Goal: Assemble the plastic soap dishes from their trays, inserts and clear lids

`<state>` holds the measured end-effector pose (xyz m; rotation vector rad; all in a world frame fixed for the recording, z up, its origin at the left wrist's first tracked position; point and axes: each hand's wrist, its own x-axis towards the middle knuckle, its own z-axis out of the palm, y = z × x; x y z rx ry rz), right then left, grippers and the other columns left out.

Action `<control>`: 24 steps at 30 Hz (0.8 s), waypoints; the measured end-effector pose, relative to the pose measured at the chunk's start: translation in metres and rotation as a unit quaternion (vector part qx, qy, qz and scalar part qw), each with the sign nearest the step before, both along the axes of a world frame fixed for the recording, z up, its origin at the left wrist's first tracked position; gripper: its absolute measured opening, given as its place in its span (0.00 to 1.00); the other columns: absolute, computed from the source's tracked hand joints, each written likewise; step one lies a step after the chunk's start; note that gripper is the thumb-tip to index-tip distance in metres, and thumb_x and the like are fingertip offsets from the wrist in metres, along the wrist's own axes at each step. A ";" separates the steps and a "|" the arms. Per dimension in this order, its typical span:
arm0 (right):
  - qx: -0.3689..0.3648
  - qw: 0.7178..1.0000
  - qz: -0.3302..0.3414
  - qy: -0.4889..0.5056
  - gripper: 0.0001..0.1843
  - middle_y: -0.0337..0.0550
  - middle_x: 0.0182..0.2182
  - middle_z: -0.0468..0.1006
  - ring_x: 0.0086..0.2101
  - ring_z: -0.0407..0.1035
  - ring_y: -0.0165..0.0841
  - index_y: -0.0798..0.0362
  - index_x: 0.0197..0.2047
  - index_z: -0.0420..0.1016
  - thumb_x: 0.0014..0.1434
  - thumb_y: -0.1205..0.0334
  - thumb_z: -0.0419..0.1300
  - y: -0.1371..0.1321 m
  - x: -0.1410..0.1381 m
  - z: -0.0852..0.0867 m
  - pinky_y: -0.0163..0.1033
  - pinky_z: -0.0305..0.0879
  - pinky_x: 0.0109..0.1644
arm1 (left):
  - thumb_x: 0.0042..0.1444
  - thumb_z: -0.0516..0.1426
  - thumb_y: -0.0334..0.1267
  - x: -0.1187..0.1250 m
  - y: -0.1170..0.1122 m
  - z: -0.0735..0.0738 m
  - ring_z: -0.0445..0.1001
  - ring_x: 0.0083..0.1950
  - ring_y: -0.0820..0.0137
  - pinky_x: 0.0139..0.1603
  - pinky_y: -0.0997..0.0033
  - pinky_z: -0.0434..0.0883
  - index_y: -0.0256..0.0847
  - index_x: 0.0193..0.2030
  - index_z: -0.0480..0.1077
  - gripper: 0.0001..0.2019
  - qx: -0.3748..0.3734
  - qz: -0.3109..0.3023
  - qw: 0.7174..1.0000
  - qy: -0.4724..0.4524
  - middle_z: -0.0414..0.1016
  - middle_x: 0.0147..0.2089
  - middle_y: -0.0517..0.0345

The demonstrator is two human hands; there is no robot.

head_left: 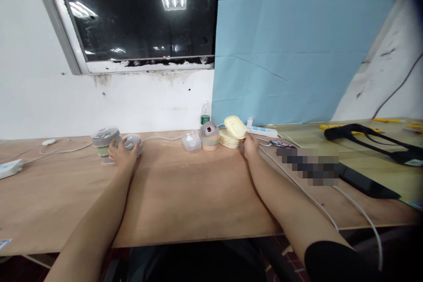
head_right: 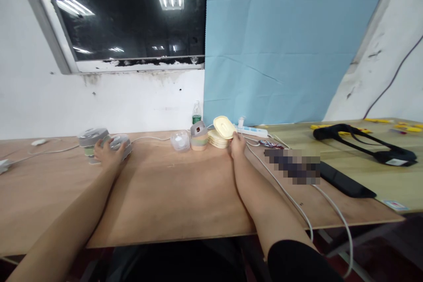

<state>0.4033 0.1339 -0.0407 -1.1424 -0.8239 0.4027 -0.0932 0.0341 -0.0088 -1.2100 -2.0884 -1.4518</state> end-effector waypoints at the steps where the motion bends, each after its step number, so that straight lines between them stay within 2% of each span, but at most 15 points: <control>1: -0.011 1.000 0.006 0.006 0.22 0.32 0.14 0.63 0.14 0.52 0.25 0.54 0.27 0.68 0.53 0.41 0.54 0.001 -0.001 -0.001 0.32 0.49 0.17 | 0.50 0.59 0.57 0.001 0.000 0.000 0.49 0.67 0.48 0.64 0.44 0.48 0.43 0.52 0.69 0.27 -0.001 0.003 1.000 0.000 0.51 0.67 0.45; 3: -0.035 0.999 0.014 0.005 0.20 0.32 0.15 0.65 0.12 0.50 0.24 0.54 0.30 0.70 0.53 0.43 0.55 0.002 -0.003 -0.003 0.31 0.46 0.15 | 0.50 0.59 0.57 0.001 0.000 -0.001 0.49 0.67 0.48 0.64 0.44 0.48 0.42 0.53 0.67 0.28 -0.004 0.009 1.000 0.000 0.51 0.67 0.43; 5: -0.050 0.999 0.008 -0.016 0.19 0.33 0.16 0.67 0.13 0.52 0.24 0.55 0.33 0.72 0.52 0.46 0.56 0.005 -0.004 -0.005 0.31 0.48 0.16 | 0.50 0.59 0.56 -0.001 0.002 -0.002 0.49 0.67 0.48 0.64 0.44 0.49 0.41 0.55 0.65 0.30 -0.008 0.011 1.000 -0.002 0.51 0.67 0.42; 7: -0.052 0.998 -0.018 -0.040 0.19 0.35 0.19 0.70 0.17 0.58 0.26 0.56 0.35 0.73 0.51 0.48 0.57 0.007 -0.003 -0.006 0.31 0.55 0.20 | 0.49 0.60 0.56 -0.003 0.004 -0.005 0.49 0.67 0.48 0.64 0.43 0.49 0.40 0.58 0.62 0.33 -0.013 0.017 1.000 -0.012 0.51 0.67 0.40; 10: -0.051 0.994 -0.071 -0.066 0.18 0.39 0.25 0.73 0.26 0.65 0.29 0.56 0.37 0.74 0.48 0.50 0.59 0.010 -0.002 -0.009 0.35 0.63 0.33 | 0.47 0.61 0.55 -0.005 0.008 -0.010 0.49 0.67 0.47 0.64 0.42 0.50 0.41 0.59 0.60 0.35 -0.022 0.028 0.999 -0.029 0.50 0.67 0.40; 13: -0.054 0.987 -0.112 -0.102 0.18 0.42 0.29 0.74 0.30 0.65 0.33 0.56 0.37 0.74 0.46 0.52 0.59 0.011 -0.002 -0.009 0.41 0.62 0.41 | 0.46 0.62 0.53 -0.007 0.010 -0.013 0.50 0.67 0.46 0.63 0.42 0.51 0.42 0.59 0.60 0.35 -0.027 0.033 0.999 -0.033 0.49 0.67 0.40; 17: -0.050 0.977 -0.139 -0.151 0.17 0.42 0.29 0.73 0.31 0.64 0.36 0.55 0.38 0.73 0.48 0.54 0.57 0.006 -0.007 -0.006 0.42 0.60 0.42 | 0.47 0.62 0.50 -0.007 0.006 -0.011 0.56 0.64 0.47 0.61 0.44 0.54 0.44 0.60 0.59 0.34 -0.037 0.030 0.998 -0.047 0.53 0.65 0.41; 21: -0.037 0.964 -0.142 -0.222 0.17 0.38 0.23 0.69 0.28 0.63 0.36 0.55 0.42 0.72 0.52 0.55 0.53 -0.003 -0.018 0.001 0.40 0.59 0.38 | 0.49 0.60 0.53 0.000 0.001 -0.004 0.56 0.65 0.53 0.63 0.50 0.55 0.47 0.58 0.61 0.30 -0.015 -0.021 1.000 0.010 0.56 0.63 0.46; 24: -0.025 0.955 -0.134 -0.261 0.17 0.38 0.23 0.70 0.27 0.63 0.36 0.55 0.43 0.71 0.55 0.55 0.51 -0.012 -0.030 0.007 0.39 0.58 0.36 | 0.51 0.59 0.53 0.013 -0.003 0.000 0.56 0.66 0.58 0.65 0.59 0.56 0.44 0.59 0.61 0.30 0.023 -0.124 0.989 0.082 0.56 0.63 0.46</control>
